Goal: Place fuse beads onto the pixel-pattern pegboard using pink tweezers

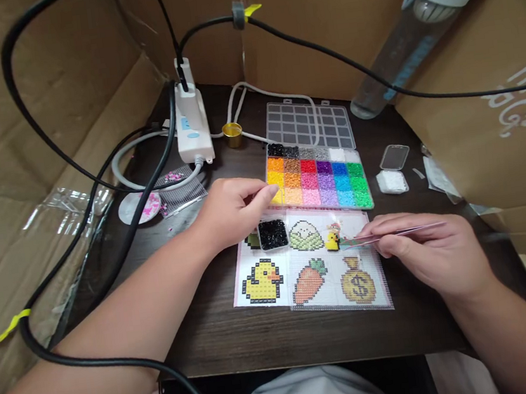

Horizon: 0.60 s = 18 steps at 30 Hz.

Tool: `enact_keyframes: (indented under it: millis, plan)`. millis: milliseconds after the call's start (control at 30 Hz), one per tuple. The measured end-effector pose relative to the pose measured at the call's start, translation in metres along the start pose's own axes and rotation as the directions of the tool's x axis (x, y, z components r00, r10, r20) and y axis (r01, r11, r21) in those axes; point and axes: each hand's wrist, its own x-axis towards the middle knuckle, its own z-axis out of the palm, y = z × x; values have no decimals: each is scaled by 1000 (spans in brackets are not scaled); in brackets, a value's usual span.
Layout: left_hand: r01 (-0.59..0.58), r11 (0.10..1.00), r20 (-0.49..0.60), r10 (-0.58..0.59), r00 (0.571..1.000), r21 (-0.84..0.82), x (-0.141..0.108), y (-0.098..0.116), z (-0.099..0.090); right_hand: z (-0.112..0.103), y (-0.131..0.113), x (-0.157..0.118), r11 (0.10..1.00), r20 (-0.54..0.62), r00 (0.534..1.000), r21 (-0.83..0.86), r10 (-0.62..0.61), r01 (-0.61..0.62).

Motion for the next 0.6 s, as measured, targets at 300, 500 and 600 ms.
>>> enact_keyframes:
  millis: [300, 500, 600]
  plan:
    - [65, 996, 10, -66, 998, 57, 2, 6, -4, 11, 7, 0, 998, 43, 998, 53, -45, 43]
    - [70, 994, 19, -72, 997, 79, 2, 4, -3, 10, 4, 1, 998, -21, 999, 44, -45, 45]
    - [77, 993, 23, -79, 997, 85, 1, 5, -4, 13, 3, 0, 998, -98, 993, 15, -60, 62]
